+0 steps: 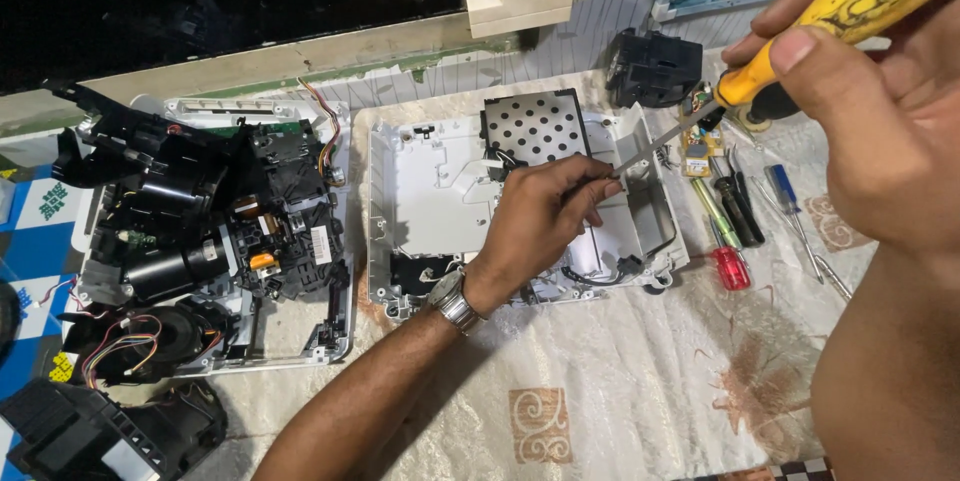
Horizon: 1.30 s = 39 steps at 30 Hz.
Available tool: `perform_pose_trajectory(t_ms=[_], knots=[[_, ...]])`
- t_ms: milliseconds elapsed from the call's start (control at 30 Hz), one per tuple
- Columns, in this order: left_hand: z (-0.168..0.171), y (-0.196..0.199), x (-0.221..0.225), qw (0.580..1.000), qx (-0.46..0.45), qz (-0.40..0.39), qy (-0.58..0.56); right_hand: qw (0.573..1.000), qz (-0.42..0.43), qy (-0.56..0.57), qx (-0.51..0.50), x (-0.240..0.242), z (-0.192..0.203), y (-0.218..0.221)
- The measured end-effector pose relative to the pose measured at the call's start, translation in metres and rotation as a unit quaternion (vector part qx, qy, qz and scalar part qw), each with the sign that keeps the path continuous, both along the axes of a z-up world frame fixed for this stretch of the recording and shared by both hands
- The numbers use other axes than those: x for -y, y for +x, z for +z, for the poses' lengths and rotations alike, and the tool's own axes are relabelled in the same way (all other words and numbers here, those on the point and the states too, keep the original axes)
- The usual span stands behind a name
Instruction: Disassembling the internal components of an electronic device, including removing screws and detaching a motor assembly.
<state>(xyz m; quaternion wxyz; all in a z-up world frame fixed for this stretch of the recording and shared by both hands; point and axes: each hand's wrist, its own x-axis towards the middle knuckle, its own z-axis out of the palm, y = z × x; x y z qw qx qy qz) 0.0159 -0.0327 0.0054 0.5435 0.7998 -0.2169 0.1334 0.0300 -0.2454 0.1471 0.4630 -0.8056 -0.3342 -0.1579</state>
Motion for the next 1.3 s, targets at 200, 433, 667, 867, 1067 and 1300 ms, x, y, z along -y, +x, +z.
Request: perform_pose_trajectory(t_ms=[200,433,667,867,1067,1300], knots=[[0.008,0.007,-0.015,0.990,0.108,0.013,0.085,0.999,0.026,0.017,-0.009,-0.004,0.005,0.001],[0.047,0.004,-0.029,0.977,0.035,0.005,0.209,0.995,0.062,0.035,0.072,-0.019,-0.005,0.014],[0.056,0.007,-0.041,0.978,0.043,0.012,0.204,0.998,0.031,0.043,0.043,-0.047,-0.011,0.011],[0.044,0.011,-0.038,0.973,0.036,0.023,0.227,0.998,-0.014,-0.027,0.061,-0.058,-0.016,0.010],[0.039,0.013,-0.039,0.971,0.028,0.033,0.235,0.995,-0.010,-0.051,0.086,-0.060,-0.018,0.010],[0.035,0.015,-0.037,0.965,0.057,0.044,0.254,0.994,-0.005,-0.060,0.096,-0.062,-0.018,0.011]])
